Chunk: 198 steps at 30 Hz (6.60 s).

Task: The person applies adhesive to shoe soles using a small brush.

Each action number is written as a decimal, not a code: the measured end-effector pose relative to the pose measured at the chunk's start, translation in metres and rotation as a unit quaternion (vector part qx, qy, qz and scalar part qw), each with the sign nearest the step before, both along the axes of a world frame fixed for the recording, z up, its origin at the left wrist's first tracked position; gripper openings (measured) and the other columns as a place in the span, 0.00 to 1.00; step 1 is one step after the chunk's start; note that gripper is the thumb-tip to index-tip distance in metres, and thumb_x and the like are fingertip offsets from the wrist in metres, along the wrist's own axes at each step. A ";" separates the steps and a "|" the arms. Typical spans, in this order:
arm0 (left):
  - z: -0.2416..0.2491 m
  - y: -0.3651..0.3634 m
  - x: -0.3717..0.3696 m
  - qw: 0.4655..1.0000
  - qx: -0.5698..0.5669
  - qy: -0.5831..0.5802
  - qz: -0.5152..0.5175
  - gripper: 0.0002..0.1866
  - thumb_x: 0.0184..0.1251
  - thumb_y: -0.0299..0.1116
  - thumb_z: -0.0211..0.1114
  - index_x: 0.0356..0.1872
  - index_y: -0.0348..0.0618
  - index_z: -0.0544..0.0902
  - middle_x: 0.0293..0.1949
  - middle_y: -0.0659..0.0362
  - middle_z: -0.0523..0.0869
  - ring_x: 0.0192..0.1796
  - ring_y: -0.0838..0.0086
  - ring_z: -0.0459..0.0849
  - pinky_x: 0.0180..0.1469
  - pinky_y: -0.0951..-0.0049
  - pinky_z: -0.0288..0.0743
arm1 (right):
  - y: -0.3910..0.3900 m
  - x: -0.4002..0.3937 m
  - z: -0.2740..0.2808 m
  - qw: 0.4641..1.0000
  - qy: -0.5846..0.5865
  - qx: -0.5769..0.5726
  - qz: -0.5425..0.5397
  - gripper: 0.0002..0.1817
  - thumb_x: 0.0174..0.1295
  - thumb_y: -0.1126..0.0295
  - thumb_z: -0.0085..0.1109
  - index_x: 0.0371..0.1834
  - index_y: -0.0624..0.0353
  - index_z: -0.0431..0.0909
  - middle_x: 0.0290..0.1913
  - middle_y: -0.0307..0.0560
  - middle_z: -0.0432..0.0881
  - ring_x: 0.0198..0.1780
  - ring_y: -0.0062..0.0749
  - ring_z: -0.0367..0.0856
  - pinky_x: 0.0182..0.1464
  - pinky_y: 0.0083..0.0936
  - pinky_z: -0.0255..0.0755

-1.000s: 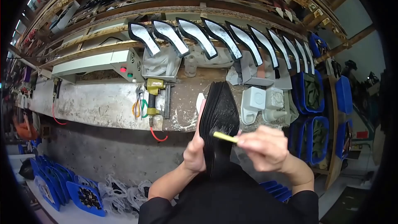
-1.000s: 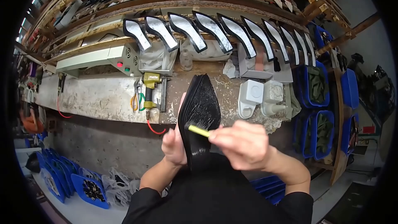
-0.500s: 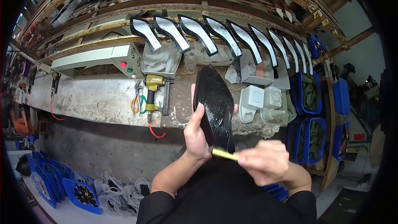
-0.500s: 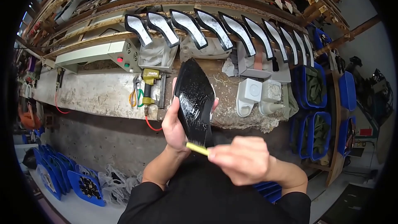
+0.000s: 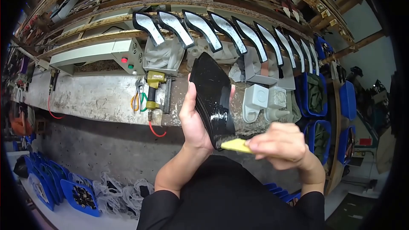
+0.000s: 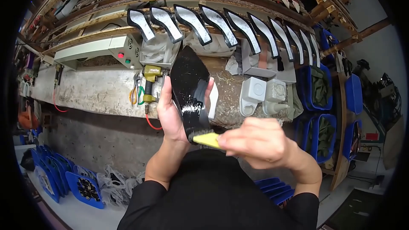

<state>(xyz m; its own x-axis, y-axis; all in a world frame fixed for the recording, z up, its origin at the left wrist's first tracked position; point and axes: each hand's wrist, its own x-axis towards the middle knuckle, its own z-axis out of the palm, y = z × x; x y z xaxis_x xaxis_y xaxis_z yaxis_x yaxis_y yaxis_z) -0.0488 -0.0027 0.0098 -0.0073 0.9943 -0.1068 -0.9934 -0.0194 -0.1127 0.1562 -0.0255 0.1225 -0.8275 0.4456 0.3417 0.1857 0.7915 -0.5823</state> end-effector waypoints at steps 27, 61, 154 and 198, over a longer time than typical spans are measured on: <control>-0.006 -0.040 -0.034 0.996 0.031 0.054 -0.070 0.33 0.85 0.46 0.48 0.86 0.62 0.54 0.82 0.54 0.65 0.78 0.55 0.73 0.80 0.40 0.64 | 0.063 -0.065 0.003 0.978 0.121 -0.141 0.092 0.09 0.55 0.80 0.71 0.39 0.57 0.92 0.34 0.40 0.92 0.26 0.22 0.81 0.27 0.19 0.75; -0.060 -0.042 -0.045 0.984 -0.058 0.161 -0.039 0.39 0.80 0.54 0.51 0.86 0.52 0.52 0.82 0.48 0.63 0.82 0.45 0.64 0.84 0.43 0.57 | 0.102 -0.083 -0.044 0.980 -0.015 -0.152 0.130 0.10 0.58 0.82 0.72 0.43 0.64 0.91 0.41 0.49 0.93 0.25 0.28 0.82 0.29 0.20 0.77; -0.074 -0.012 0.019 0.993 0.076 0.083 -0.032 0.35 0.78 0.44 0.60 0.81 0.44 0.64 0.74 0.49 0.77 0.69 0.59 0.82 0.72 0.55 0.75 | 0.049 -0.045 -0.045 0.951 0.135 -0.002 -0.277 0.09 0.65 0.81 0.64 0.46 0.69 0.87 0.28 0.43 0.84 0.20 0.18 0.71 0.22 0.14 0.64; 0.005 0.052 0.214 0.983 0.093 0.083 -0.134 0.31 0.80 0.41 0.51 0.79 0.39 0.66 0.71 0.45 0.80 0.71 0.53 0.81 0.78 0.41 0.67 | 0.134 0.202 0.033 0.988 0.149 -0.032 -0.036 0.13 0.51 0.84 0.74 0.42 0.63 0.90 0.38 0.50 0.93 0.25 0.28 0.78 0.28 0.23 0.70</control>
<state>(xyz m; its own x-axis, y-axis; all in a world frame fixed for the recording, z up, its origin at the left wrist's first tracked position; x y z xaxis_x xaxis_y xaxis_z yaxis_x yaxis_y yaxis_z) 0.1651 0.0496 0.0152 0.2549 0.9653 0.0566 -0.9652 0.2504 0.0752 0.3580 0.1080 0.1552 -0.6597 0.5277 0.5351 0.0525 0.7426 -0.6676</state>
